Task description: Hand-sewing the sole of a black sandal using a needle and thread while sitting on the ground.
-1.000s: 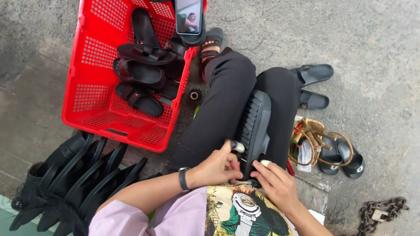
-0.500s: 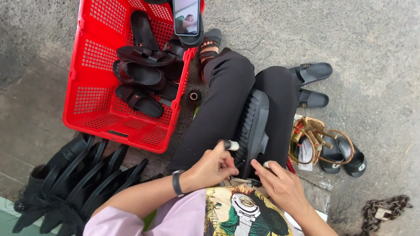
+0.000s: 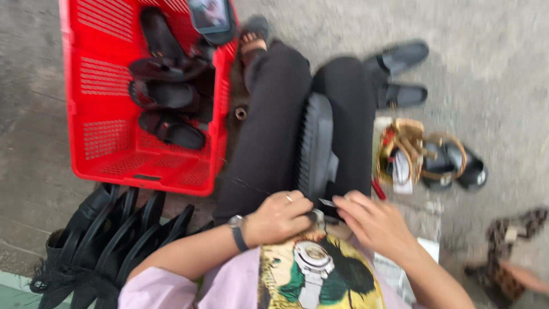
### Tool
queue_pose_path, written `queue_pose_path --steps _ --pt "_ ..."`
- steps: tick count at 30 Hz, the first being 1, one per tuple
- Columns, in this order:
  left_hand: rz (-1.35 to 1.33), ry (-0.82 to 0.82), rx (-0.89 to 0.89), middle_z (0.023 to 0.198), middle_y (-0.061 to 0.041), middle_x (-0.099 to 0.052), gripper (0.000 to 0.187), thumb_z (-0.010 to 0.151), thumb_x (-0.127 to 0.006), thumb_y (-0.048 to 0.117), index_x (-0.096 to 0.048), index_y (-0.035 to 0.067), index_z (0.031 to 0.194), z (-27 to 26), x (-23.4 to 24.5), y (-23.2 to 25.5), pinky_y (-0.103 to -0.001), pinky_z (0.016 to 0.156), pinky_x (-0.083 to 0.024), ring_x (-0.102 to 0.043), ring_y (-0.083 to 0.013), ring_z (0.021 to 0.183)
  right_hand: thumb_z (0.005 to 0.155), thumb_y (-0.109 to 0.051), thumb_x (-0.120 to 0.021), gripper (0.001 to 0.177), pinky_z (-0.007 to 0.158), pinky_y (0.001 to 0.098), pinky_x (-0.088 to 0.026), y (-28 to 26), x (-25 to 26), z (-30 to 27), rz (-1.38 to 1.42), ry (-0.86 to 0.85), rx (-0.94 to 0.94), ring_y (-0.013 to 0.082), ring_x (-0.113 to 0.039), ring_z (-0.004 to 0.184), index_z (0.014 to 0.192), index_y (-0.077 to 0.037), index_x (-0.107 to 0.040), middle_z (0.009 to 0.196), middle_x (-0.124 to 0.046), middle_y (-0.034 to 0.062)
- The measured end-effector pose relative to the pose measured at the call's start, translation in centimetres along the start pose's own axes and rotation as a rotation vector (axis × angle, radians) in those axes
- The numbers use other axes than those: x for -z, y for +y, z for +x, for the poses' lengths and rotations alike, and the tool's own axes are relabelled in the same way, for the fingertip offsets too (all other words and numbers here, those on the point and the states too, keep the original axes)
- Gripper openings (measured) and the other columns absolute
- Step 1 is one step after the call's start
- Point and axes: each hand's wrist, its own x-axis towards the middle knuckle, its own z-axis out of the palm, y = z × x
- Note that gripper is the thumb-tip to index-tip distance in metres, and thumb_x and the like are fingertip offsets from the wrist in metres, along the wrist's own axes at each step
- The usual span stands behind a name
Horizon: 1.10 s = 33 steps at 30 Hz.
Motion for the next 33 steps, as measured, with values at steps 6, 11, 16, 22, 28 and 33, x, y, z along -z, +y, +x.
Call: queue_pose_path --steps 6,11,16,22,28,33 --pt "-0.094 0.067 -0.033 0.081 -0.009 -0.052 0.030 0.095 -0.054 0.020 -0.052 0.010 0.066 -0.5 0.1 -0.3 -0.033 0.048 -0.040 -0.049 -0.0240 0.057 0.094 -0.026 -0.050 0.025 0.072 0.0325 -0.049 2.6 3.5 -3.2 0.287 0.358 -0.146 0.0221 -0.061 0.084 0.111 -0.014 -0.065 0.097 -0.064 0.0061" --pt "-0.140 0.124 0.026 0.079 -0.012 -0.053 0.026 0.091 -0.062 0.014 -0.052 0.006 0.068 -0.2 0.5 0.0 -0.032 0.047 -0.043 -0.051 -0.0267 0.054 0.118 -0.043 -0.050 0.021 0.066 0.0180 -0.049 7.4 4.9 -6.7 -1.102 0.140 -0.490 0.0045 -0.057 0.076 0.119 -0.029 -0.065 0.090 -0.057 -0.0123" --pt "0.265 -0.272 0.443 0.080 -0.012 -0.047 0.058 0.081 -0.061 0.059 -0.052 0.002 0.080 -1.4 0.7 0.4 -0.039 0.051 -0.048 -0.055 -0.0316 0.072 0.089 -0.033 -0.056 0.048 0.056 0.0308 -0.053 0.0 0.0 0.5 -0.331 0.370 0.147 0.0258 -0.065 0.085 0.132 -0.012 -0.056 0.107 -0.064 0.0083" --pt "-0.746 -0.042 0.694 0.089 -0.007 -0.047 0.031 0.095 -0.057 0.022 -0.057 0.005 0.069 0.4 3.0 -0.5 -0.031 0.075 -0.046 -0.053 -0.0264 0.083 0.082 -0.017 -0.062 0.021 0.054 0.0374 -0.056 -1.1 -0.2 0.7 0.539 0.176 0.056 0.0270 -0.070 0.062 0.101 -0.014 -0.072 0.073 -0.073 0.0013" --pt "-1.097 0.044 0.594 0.068 -0.007 -0.055 0.036 0.098 -0.047 0.012 -0.060 0.006 0.065 5.8 4.7 -3.5 -0.028 0.058 -0.044 -0.051 -0.0170 0.058 0.079 -0.004 -0.062 0.018 0.047 0.0273 -0.055 -1.8 1.3 2.1 0.896 0.130 -0.094 0.0182 -0.066 0.046 0.091 -0.006 -0.075 0.059 -0.072 0.0022" --pt "-1.040 0.349 0.736 0.052 -0.001 -0.046 0.030 0.095 -0.046 0.007 -0.057 0.006 0.067 6.6 2.7 -7.0 -0.022 0.046 -0.038 -0.042 -0.0103 0.046 0.080 -0.007 -0.061 0.018 0.045 0.0345 -0.052 -0.7 -1.1 3.9 0.794 0.185 0.013 0.0258 -0.065 0.049 0.093 -0.008 -0.074 0.061 -0.069 0.0064"
